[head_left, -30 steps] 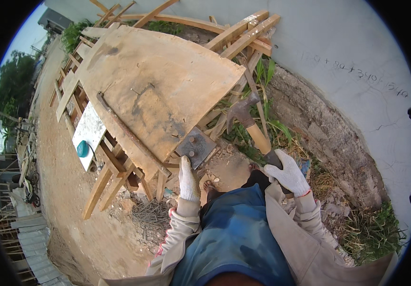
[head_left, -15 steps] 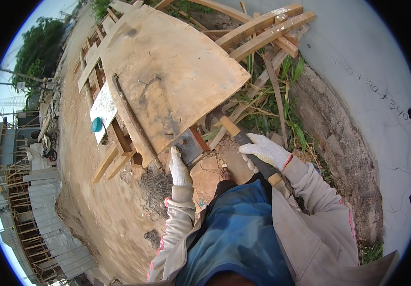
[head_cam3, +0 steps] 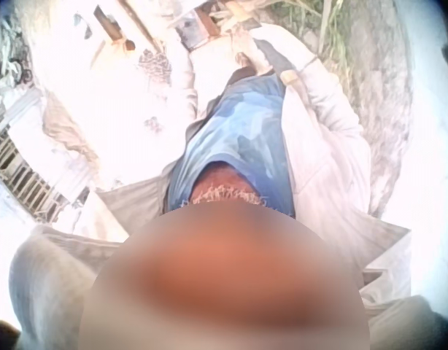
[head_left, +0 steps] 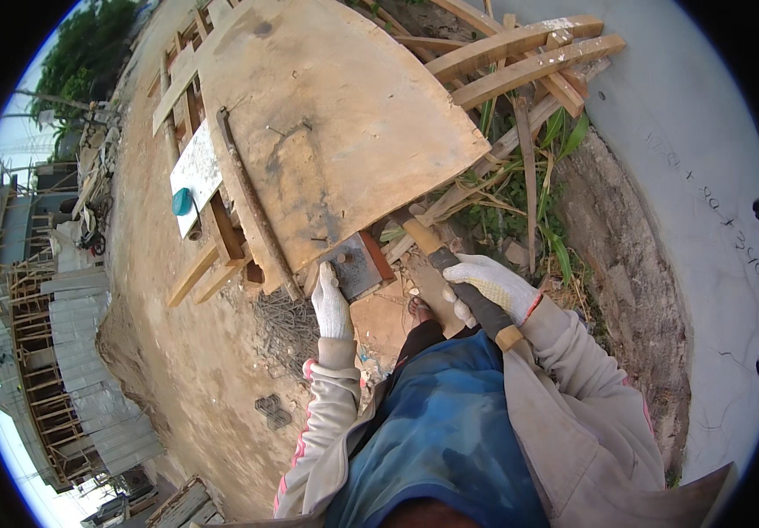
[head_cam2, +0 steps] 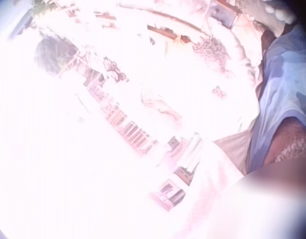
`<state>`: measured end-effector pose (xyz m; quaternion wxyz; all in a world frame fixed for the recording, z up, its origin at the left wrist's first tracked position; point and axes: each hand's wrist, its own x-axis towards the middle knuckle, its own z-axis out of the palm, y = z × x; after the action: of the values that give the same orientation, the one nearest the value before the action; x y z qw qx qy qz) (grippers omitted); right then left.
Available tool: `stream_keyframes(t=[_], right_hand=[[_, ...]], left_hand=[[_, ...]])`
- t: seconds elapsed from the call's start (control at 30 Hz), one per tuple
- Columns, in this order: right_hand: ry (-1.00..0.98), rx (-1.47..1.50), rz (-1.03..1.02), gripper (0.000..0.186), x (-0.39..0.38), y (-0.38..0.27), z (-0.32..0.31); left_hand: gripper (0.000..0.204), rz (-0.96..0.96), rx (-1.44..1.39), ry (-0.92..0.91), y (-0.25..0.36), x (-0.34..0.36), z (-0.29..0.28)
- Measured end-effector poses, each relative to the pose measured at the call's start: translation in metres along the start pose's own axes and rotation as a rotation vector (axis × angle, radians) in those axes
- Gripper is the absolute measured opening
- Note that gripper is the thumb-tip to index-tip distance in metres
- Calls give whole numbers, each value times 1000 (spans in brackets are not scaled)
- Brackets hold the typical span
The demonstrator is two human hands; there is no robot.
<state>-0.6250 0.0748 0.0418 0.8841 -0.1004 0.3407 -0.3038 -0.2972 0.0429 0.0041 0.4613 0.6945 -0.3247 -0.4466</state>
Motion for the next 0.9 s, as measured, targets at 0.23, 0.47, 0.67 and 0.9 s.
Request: stream_keyframes(t=[0.23,0.47,0.67,0.9], right_hand=[[7,-252,43,38,-6,-34,-26],[235,-60,-146,37,-12,-2,-27],[222,213,-148,30,-57,22,-19],[8,84,-132,38,-97,8,3]], left_hand=[[50,26,64,-3,14,-8,5],[45,413,453,269,17,-45,0],[58,880,816,-477,48,-130,30],[60,1202,727,-648,48,-89,132]])
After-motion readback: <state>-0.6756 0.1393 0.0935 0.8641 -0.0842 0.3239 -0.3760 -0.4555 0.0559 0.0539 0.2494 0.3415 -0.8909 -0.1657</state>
